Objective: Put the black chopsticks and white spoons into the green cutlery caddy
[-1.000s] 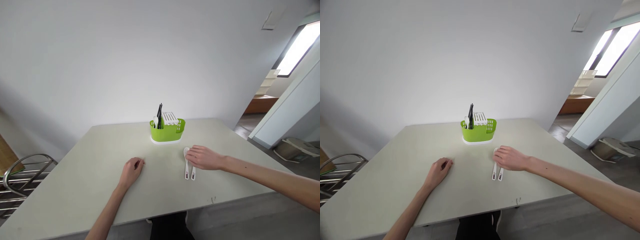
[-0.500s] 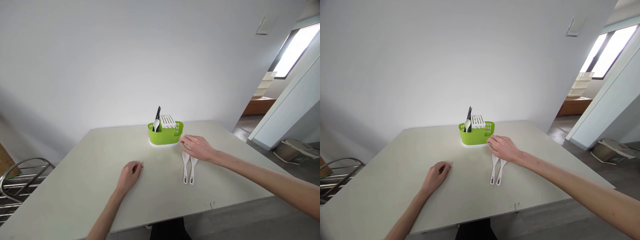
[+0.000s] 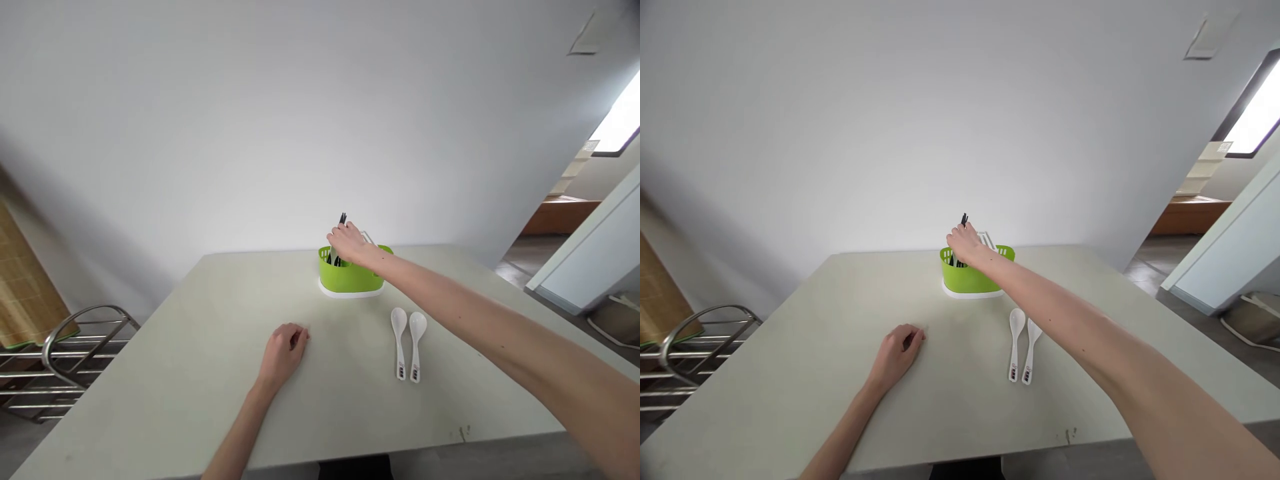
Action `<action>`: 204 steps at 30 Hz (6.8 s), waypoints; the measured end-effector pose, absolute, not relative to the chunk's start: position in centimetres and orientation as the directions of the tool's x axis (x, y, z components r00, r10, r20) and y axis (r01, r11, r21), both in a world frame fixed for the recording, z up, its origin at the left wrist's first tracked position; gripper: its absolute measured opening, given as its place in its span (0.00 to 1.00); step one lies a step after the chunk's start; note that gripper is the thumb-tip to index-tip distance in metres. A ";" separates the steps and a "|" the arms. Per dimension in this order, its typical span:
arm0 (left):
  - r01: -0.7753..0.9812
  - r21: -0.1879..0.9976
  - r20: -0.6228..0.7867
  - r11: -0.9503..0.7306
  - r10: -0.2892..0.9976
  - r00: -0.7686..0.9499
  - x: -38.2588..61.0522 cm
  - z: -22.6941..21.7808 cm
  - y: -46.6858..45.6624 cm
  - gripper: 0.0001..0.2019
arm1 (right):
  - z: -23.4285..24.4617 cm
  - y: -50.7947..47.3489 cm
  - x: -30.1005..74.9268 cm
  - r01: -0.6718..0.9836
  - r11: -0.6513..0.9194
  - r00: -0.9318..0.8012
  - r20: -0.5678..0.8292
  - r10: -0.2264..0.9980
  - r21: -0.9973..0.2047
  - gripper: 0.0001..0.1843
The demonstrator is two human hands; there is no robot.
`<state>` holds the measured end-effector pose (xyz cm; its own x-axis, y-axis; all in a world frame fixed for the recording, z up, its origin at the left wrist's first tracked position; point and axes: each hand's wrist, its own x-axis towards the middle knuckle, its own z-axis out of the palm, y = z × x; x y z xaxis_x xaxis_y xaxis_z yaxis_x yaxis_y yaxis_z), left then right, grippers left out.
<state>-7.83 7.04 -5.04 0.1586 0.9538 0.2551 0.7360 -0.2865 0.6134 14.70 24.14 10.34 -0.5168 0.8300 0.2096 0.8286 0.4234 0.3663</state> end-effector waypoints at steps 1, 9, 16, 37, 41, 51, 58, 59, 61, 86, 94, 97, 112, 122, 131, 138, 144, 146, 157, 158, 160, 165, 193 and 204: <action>0.742 0.607 0.253 -0.285 0.954 0.160 -7.8 -5.1 7.1 0.18 | 10.2 24.4 14.6 0.825 0.422 -0.516 0.198 0.833 0.377 0.20; 0.742 0.603 0.253 -0.294 0.952 0.172 -7.8 -5.5 7.4 0.18 | 10.4 23.6 15.3 0.766 0.460 -0.574 0.155 0.804 0.449 0.09; 0.733 0.603 0.273 -0.315 0.945 0.181 -7.9 -5.6 7.5 0.17 | 11.1 20.5 16.6 0.664 0.522 -0.686 0.160 0.710 0.534 0.12; 0.739 0.601 0.264 -0.306 0.948 0.178 -7.8 -5.5 7.8 0.18 | 8.9 14.0 24.4 0.633 0.647 -0.774 0.334 0.538 0.425 0.14; 0.746 0.590 0.272 -0.309 0.946 0.177 -7.6 -5.2 7.8 0.18 | 5.2 13.1 29.7 0.654 0.709 -0.740 0.031 0.672 0.264 0.15; 0.756 0.584 0.271 -0.295 0.949 0.161 -7.3 -4.8 7.6 0.18 | -0.5 13.0 35.2 0.919 0.121 -0.284 -0.420 0.862 -0.374 0.17; 0.761 0.581 0.265 -0.289 0.951 0.159 -7.3 -4.6 7.5 0.19 | 1.6 13.2 37.4 0.809 0.038 -0.403 -0.507 0.762 -0.587 0.29; 0.762 0.580 0.264 -0.289 0.951 0.160 -7.3 -4.6 7.5 0.19 | 2.8 13.4 37.8 0.801 0.036 -0.420 -0.517 0.746 -0.598 0.31; 0.760 0.580 0.266 -0.294 0.950 0.164 -7.4 -4.7 7.5 0.19 | 5.9 14.0 38.3 0.798 0.059 -0.441 -0.515 0.735 -0.600 0.32; 0.704 0.637 0.273 -0.314 0.946 0.175 -7.9 -5.7 7.3 0.17 | 14.3 19.5 14.4 0.757 0.409 -0.574 0.219 0.789 0.510 0.19; 0.710 0.631 0.274 -0.313 0.946 0.174 -7.8 -5.8 7.3 0.17 | 11.5 19.4 13.5 0.714 0.477 -0.613 0.130 0.779 0.513 0.16; 0.706 0.636 0.271 -0.311 0.947 0.173 -7.7 -5.7 7.3 0.17 | 11.1 19.0 13.4 0.717 0.485 -0.619 0.138 0.773 0.501 0.14; 0.712 0.634 0.266 -0.303 0.949 0.167 -7.8 -5.5 7.4 0.17 | 11.3 15.2 18.5 0.681 0.590 -0.730 0.338 0.594 0.434 0.17; 0.732 0.614 0.267 -0.296 0.950 0.160 -7.6 -5.2 7.6 0.18 | 4.8 10.8 28.2 0.811 0.546 -0.551 -0.041 0.834 0.212 0.16; 0.736 0.617 0.262 -0.279 0.955 0.143 -7.6 -4.9 7.5 0.19 | -1.5 10.2 29.1 0.984 0.133 -0.150 -0.144 0.978 -0.119 0.15; 0.743 0.609 0.258 -0.276 0.955 0.144 -7.7 -5.0 7.4 0.19 | 3.0 8.9 25.9 0.923 0.266 -0.270 0.026 0.962 -0.278 0.11; 0.735 0.610 0.269 -0.296 0.950 0.159 -7.9 -5.3 7.5 0.19 | 13.8 10.4 23.4 0.912 0.390 -0.256 0.565 0.784 -0.127 0.12; 0.731 0.613 0.270 -0.300 0.949 0.163 -8.0 -5.4 7.5 0.18 | 16.9 11.7 22.5 0.937 0.347 -0.225 0.693 0.685 -0.039 0.14; 0.712 0.622 0.293 -0.326 0.940 0.175 -8.0 -5.8 7.2 0.16 | 16.8 18.8 14.3 0.880 0.266 -0.440 0.464 0.769 0.392 0.18; 0.709 0.622 0.293 -0.331 0.939 0.180 -8.0 -5.8 7.1 0.16 | 16.3 19.2 13.8 0.869 0.286 -0.454 0.425 0.783 0.403 0.18; 0.708 0.619 0.295 -0.341 0.936 0.192 -8.0 -5.9 7.1 0.17 | 15.3 19.9 13.0 0.850 0.324 -0.480 0.359 0.800 0.415 0.18; 0.722 0.601 0.290 -0.342 0.935 0.202 -8.0 -6.2 7.2 0.16 | 13.7 21.7 11.7 0.826 0.387 -0.507 0.237 0.829 0.411 0.16; 0.719 0.607 0.297 -0.339 0.936 0.191 -8.0 -5.8 7.3 0.17 | 14.3 18.8 19.0 0.922 0.362 -0.387 0.374 0.842 0.139 0.18; 0.740 0.595 0.281 -0.313 0.944 0.173 -7.7 -5.3 7.1 0.19 | 1.8 13.8 25.1 0.979 0.189 -0.162 0.268 0.950 -0.081 0.21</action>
